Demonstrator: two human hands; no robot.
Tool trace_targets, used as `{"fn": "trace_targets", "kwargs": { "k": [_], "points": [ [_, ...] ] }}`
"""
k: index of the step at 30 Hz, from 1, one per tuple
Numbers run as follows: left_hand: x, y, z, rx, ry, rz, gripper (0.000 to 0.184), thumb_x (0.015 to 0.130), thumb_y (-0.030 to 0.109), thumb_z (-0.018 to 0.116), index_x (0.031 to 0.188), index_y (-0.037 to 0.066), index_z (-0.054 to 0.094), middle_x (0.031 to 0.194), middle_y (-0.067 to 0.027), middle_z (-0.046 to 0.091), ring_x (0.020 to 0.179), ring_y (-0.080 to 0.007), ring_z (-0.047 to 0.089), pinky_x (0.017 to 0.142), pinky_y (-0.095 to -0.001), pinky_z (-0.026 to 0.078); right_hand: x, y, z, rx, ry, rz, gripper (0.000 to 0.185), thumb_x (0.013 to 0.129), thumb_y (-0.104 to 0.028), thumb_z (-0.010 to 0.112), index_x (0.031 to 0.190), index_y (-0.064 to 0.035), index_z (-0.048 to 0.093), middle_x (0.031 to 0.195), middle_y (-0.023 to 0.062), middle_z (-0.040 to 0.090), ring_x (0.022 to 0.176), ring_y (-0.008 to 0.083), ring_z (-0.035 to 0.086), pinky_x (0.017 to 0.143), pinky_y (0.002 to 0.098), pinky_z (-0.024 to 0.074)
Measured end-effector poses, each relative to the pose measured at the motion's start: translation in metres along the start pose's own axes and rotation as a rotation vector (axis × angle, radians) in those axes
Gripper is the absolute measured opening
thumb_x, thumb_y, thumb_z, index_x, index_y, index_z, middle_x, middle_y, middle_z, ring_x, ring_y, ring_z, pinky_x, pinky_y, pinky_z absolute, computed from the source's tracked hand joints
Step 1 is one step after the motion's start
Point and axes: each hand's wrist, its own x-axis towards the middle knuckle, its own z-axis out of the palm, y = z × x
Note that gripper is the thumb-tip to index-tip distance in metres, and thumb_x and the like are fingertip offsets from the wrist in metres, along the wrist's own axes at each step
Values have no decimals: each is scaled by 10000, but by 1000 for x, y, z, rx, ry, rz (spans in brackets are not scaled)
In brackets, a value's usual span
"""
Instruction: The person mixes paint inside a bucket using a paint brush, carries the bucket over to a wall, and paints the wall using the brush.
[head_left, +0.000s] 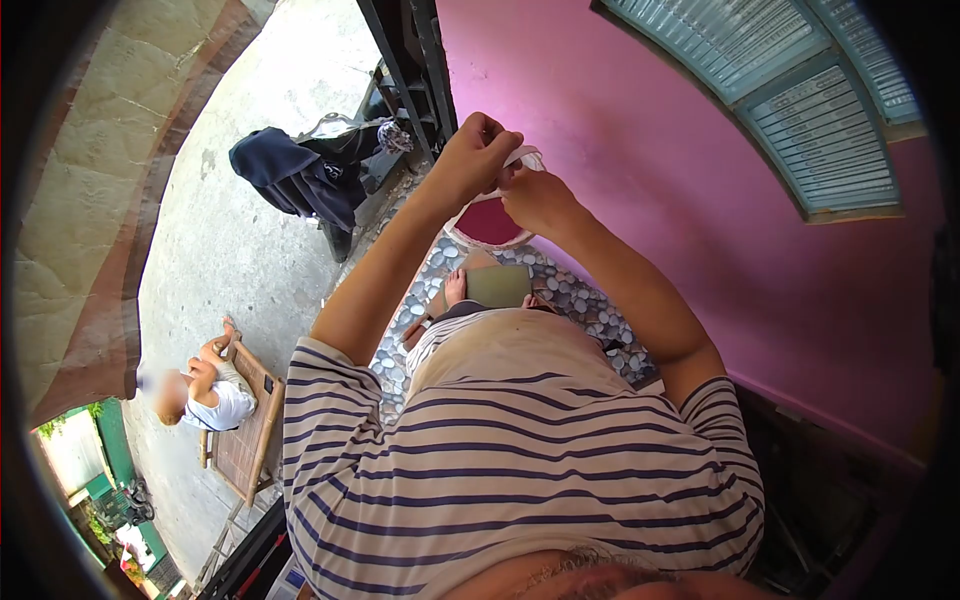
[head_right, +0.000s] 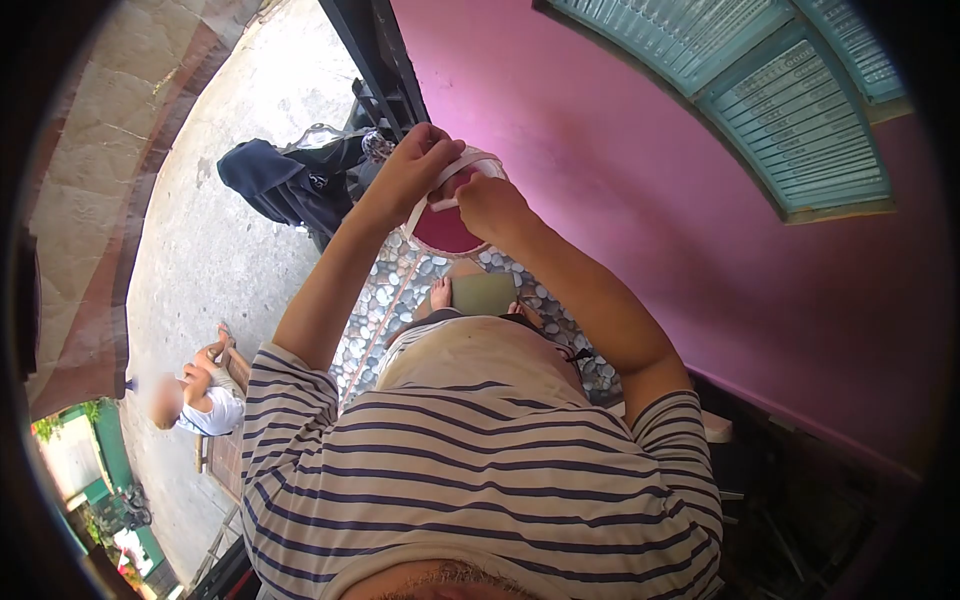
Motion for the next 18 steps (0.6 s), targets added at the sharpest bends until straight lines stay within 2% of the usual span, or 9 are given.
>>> {"fn": "trace_targets", "kwargs": {
  "k": [1, 3, 5, 7, 9, 13, 16, 17, 18],
  "points": [
    [-3, 3, 0, -21, -30, -37, 318, 929, 255, 573, 1052, -22, 478, 821, -101, 603, 594, -107, 545, 504, -238, 422, 8, 0, 9, -2, -2, -5, 240, 915, -201, 513, 1039, -63, 664, 1015, 235, 648, 958, 320, 648, 806, 426, 518],
    [-3, 1, -1, -28, -38, -51, 324, 925, 258, 578, 1054, -24, 485, 843, -99, 606, 622, -103, 552, 515, -235, 427, 17, -1, 23, 262, 236, 14, 238, 911, -165, 477, 1017, -16, 629, 996, 236, 657, 942, 344, 651, 787, 448, 525],
    [-3, 1, 0, -35, -44, -60, 329, 922, 261, 583, 1055, -26, 491, 866, -98, 608, 649, -99, 559, 526, -231, 433, 25, 2, 34, 246, 209, 35, 259, 917, -174, 459, 1026, 0, 617, 1011, 232, 659, 944, 358, 647, 785, 455, 526],
    [-3, 2, 1, 1, 14, -10, 351, 919, 263, 588, 1074, -33, 482, 831, -99, 610, 610, -95, 547, 510, -226, 416, 30, 8, 41, 230, 183, 56, 280, 923, -182, 441, 1035, 16, 604, 1025, 228, 661, 947, 371, 643, 783, 462, 528],
    [-3, -1, 0, -27, 18, 3, 358, 917, 267, 591, 1075, -35, 481, 801, -91, 607, 589, -94, 540, 503, -225, 412, 30, 18, 45, 47, 78, -39, 265, 918, -165, 441, 1028, 9, 608, 1029, 221, 663, 944, 375, 644, 787, 464, 526],
    [-4, 6, 4, -69, -44, -27, 377, 915, 278, 595, 1084, -39, 477, 748, -76, 603, 572, -94, 538, 512, -224, 422, 35, 19, 55, 138, 137, 43, 225, 899, -135, 483, 1029, -9, 616, 1015, 204, 666, 952, 359, 646, 784, 464, 528],
    [-3, 8, 7, -13, -19, -33, 366, 921, 274, 587, 1080, -37, 476, 719, -68, 601, 563, -92, 537, 504, -223, 417, 33, 18, 56, -32, 178, -79, 211, 886, -105, 499, 1034, -19, 621, 989, 188, 671, 957, 344, 648, 789, 462, 525],
    [-1, 6, 6, -11, -23, -31, 366, 921, 274, 587, 1080, -37, 476, 719, -68, 601, 563, -92, 537, 504, -223, 417, 31, 18, 48, 20, 109, -35, 216, 889, -104, 493, 1042, -19, 620, 993, 188, 671, 975, 341, 642, 801, 460, 523],
    [3, 2, 6, -27, -38, -12, 382, 914, 282, 602, 1061, -40, 459, 752, -107, 607, 549, -104, 554, 477, -231, 418, 29, 19, 42, 73, 39, 10, 222, 892, -102, 487, 1050, -20, 619, 998, 187, 671, 994, 338, 636, 813, 457, 520]
  ]
}}
